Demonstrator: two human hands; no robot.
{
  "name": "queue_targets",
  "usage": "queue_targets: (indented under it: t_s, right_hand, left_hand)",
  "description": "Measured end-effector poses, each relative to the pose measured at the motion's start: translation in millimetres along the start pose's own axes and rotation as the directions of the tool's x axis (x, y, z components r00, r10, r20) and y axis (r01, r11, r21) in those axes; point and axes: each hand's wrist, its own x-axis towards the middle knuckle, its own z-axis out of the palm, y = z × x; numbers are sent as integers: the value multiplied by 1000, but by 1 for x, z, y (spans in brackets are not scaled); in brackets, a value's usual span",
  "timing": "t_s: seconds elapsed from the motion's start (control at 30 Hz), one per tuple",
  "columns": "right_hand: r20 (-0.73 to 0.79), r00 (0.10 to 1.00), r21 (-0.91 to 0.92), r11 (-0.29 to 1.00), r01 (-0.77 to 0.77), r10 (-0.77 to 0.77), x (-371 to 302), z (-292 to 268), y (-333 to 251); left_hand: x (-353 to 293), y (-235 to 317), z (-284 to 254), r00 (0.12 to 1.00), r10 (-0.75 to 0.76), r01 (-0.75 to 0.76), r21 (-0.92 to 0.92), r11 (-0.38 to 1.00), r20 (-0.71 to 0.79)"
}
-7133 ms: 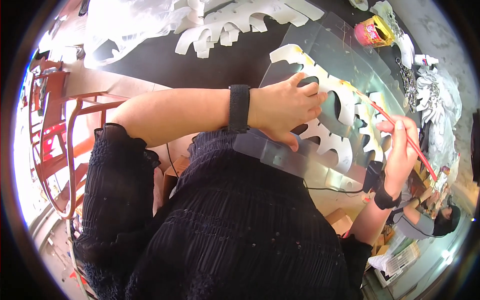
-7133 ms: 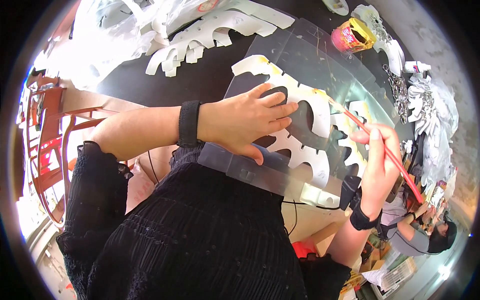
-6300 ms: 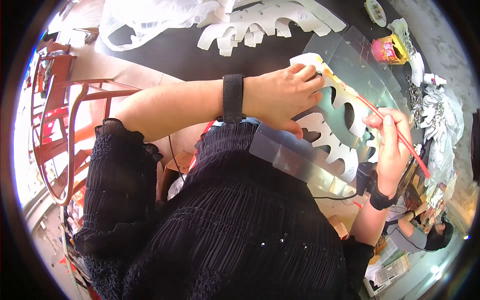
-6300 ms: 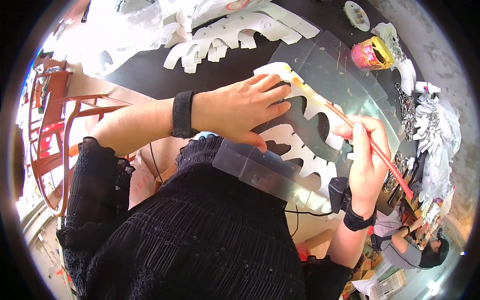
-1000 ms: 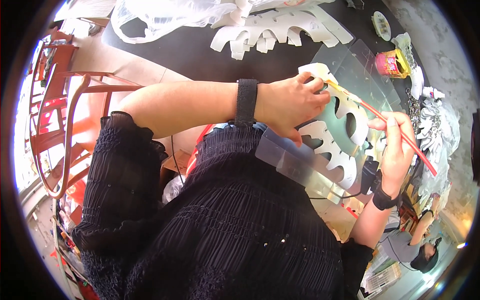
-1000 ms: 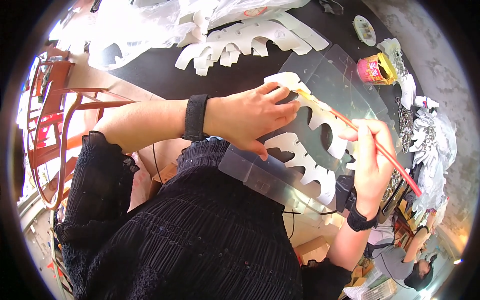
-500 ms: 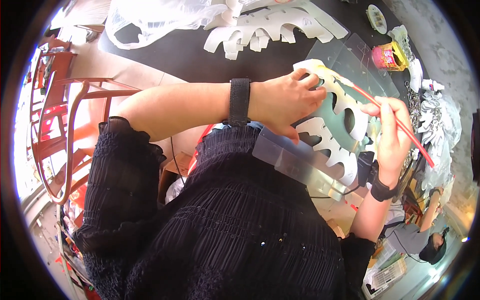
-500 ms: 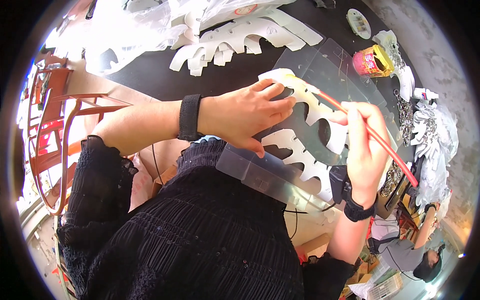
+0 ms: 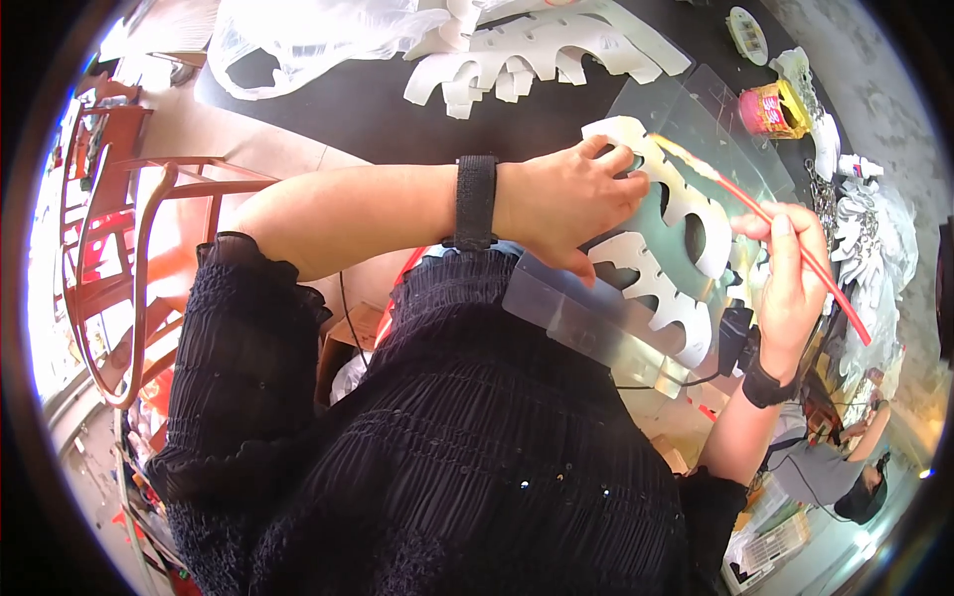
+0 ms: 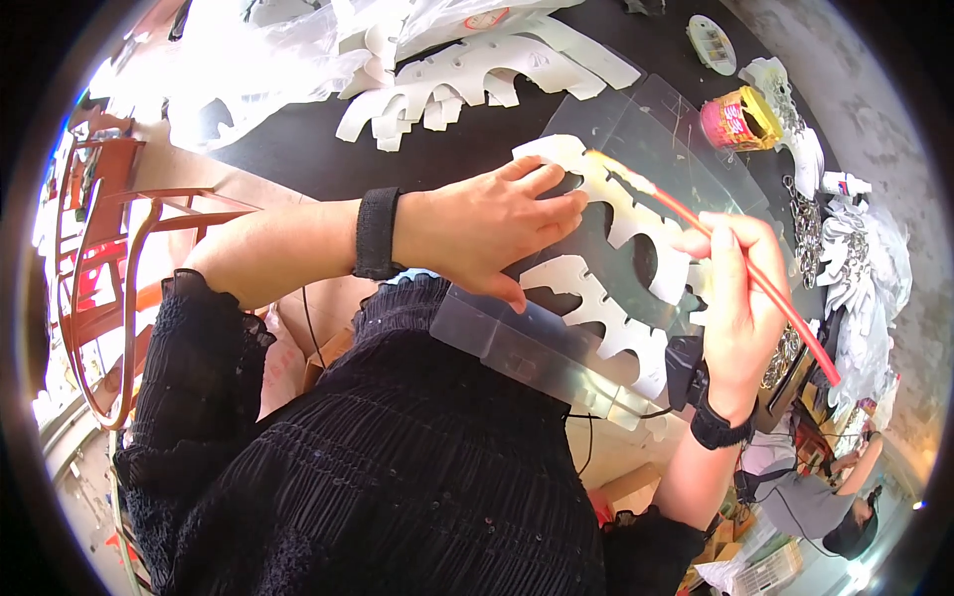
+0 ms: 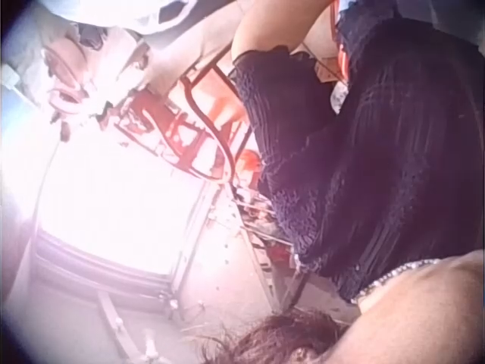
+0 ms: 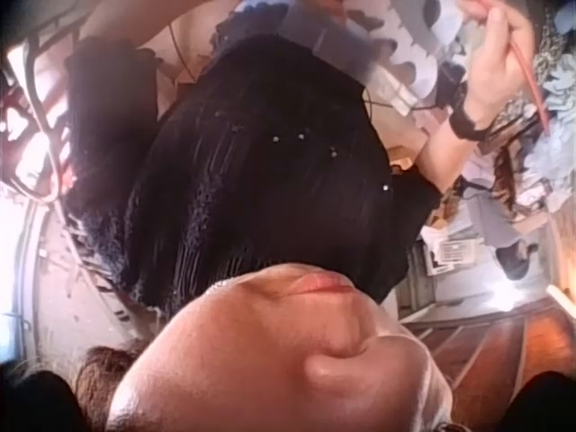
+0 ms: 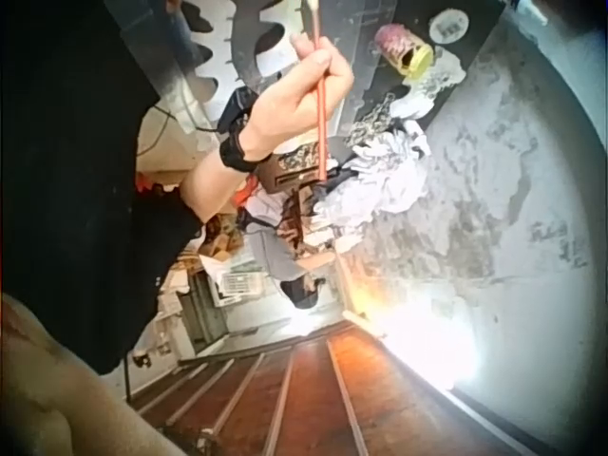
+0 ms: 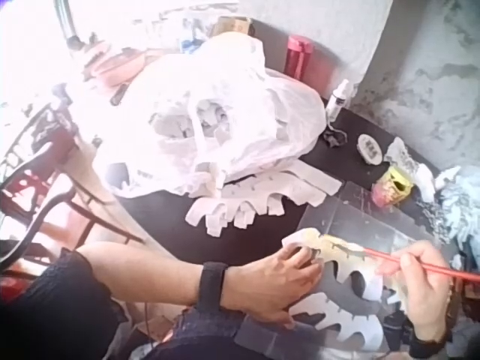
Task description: Applying glue to white shoe components using a brush and a plastic stencil.
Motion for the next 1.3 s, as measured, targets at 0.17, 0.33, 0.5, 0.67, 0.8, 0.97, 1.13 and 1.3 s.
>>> queue_targets:
  t_s: [0.17,0.33,0.5,0.67,0.8,0.97,1.13,1.3]
  right_hand:
    - [25,1000,-120,993,17,-14,-3,-5,4]
    - [-64,998,-92,996,-13,7,-2,0,-1]
    - [-22,999,-73,997,-37,36,-8,-8,1]
    - [-12,1000,-109,994,3,-4,-7,-6,-4]
    - [-37,999,-62,998,16,-18,-9,-7,-1]
    - [-22,1000,-122,992,-17,14,-4,-3,0]
    - [-92,995,-19,999,29,-31,-9,-10,4]
    - [6,1000,-118,993,-23,24,-11,-11,3]
  left_hand:
    - [2,0,1,1000,1,-1,-2,1000,3]
    - [0,0,1,1000,-10,10,13,1000,8]
    - [2,0,2,1000,7,-7,13,1000,2]
    - [1,0,0,1000,-2,2,2,1000,13]
    - [1,0,2,1000,8,-8,28,1000,-12]
    - [1,-1,2,1000,12,-11,23,1000,-22]
    - [2,0,0,1000,13,-13,12,1000,-10]
    - [1,0,3,999,12,-10,34,999,-48]
